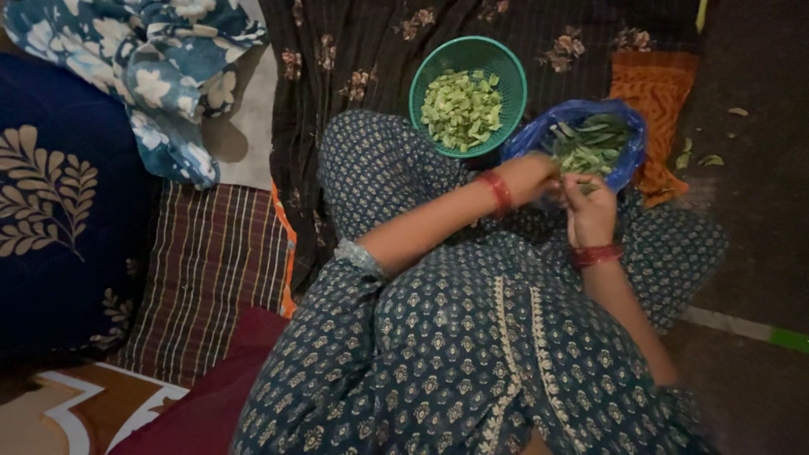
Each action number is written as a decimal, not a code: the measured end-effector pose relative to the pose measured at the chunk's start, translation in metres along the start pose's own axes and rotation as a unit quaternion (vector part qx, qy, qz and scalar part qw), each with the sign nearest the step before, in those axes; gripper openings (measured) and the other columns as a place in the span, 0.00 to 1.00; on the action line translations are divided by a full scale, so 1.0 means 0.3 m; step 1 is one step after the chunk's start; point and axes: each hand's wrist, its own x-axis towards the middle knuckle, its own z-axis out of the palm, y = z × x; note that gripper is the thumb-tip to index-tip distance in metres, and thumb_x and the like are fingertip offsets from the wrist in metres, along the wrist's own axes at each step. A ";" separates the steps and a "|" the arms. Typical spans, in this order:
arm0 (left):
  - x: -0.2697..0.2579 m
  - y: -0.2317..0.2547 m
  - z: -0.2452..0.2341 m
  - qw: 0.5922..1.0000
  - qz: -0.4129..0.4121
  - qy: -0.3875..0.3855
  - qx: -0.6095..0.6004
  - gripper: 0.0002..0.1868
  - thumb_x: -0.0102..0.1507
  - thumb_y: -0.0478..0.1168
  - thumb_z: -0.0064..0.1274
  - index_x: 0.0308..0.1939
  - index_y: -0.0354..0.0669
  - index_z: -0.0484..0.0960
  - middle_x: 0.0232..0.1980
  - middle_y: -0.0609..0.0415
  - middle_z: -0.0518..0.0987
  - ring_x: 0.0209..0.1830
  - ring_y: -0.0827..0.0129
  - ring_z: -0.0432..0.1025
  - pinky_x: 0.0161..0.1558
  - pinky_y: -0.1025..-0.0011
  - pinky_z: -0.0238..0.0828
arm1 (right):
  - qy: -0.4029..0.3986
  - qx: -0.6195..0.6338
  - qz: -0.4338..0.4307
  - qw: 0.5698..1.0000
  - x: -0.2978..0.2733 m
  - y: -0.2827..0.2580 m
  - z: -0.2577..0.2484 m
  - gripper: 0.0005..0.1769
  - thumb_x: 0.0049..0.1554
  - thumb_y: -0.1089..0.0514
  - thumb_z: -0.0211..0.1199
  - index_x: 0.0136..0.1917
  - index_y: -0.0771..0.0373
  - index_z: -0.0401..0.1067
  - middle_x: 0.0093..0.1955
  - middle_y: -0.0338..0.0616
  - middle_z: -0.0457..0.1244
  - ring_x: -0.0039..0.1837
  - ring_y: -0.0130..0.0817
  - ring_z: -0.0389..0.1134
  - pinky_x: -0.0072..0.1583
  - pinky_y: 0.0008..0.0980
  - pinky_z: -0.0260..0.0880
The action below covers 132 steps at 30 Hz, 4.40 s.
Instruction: The person sits on the floor and sorts green leafy vegetables by hand, placing them into a green basket and a blue bag. The hands repeatedly pick, separate, and transfer the leaves between the two containers.
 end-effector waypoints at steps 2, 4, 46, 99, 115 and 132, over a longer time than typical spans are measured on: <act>-0.053 -0.040 0.017 1.000 0.009 0.008 0.001 0.12 0.62 0.45 0.52 0.41 0.43 0.85 0.42 0.43 0.84 0.44 0.48 0.78 0.47 0.54 0.73 | -0.017 -0.024 0.006 1.000 -0.005 0.010 0.026 0.04 0.67 0.65 0.60 0.55 0.67 0.71 0.47 0.43 0.69 0.45 0.28 0.68 0.49 0.27 0.69; -0.089 -0.055 0.013 1.000 -0.016 -0.017 0.019 0.11 0.63 0.44 0.50 0.40 0.44 0.86 0.41 0.43 0.83 0.42 0.48 0.78 0.46 0.54 0.74 | -0.034 -0.064 0.005 0.997 -0.015 -0.001 0.054 0.04 0.65 0.64 0.61 0.54 0.64 0.70 0.46 0.40 0.69 0.43 0.27 0.69 0.46 0.26 0.69; -0.201 -0.274 0.171 0.924 -0.195 0.056 -0.323 0.21 0.67 0.54 0.47 0.47 0.41 0.85 0.37 0.49 0.83 0.33 0.63 0.76 0.37 0.65 0.75 | -0.099 -0.372 -0.107 0.917 -0.086 -0.141 0.196 0.11 0.62 0.61 0.65 0.57 0.67 0.78 0.52 0.48 0.70 0.48 0.35 0.70 0.50 0.32 0.69; -0.235 -0.294 0.225 0.867 -0.244 0.057 -0.431 0.22 0.69 0.49 0.44 0.32 0.36 0.84 0.28 0.52 0.80 0.25 0.67 0.71 0.30 0.67 0.66 | -0.067 -0.486 -0.242 0.837 -0.125 -0.155 0.245 0.03 0.60 0.68 0.64 0.49 0.68 0.74 0.49 0.52 0.68 0.50 0.47 0.70 0.51 0.39 0.71; -0.186 -0.432 -0.017 0.792 -0.255 0.273 -0.483 0.15 0.64 0.38 0.42 0.45 0.33 0.82 0.42 0.55 0.82 0.24 0.72 0.68 0.27 0.72 0.69 | 0.003 -0.687 -0.314 0.655 0.375 -0.052 -0.108 0.15 0.60 0.70 0.53 0.57 0.70 0.77 0.55 0.56 0.67 0.59 0.55 0.64 0.61 0.48 0.66; -0.124 -0.650 -0.188 0.882 -0.108 0.290 -0.355 0.32 0.67 0.37 0.40 0.78 0.55 0.67 0.84 0.51 0.59 0.86 0.58 0.48 0.82 0.63 0.46 | -0.063 -0.774 -0.356 0.519 0.454 -0.066 -0.210 0.04 0.51 0.65 0.62 0.41 0.67 0.74 0.45 0.56 0.65 0.55 0.53 0.63 0.60 0.49 0.63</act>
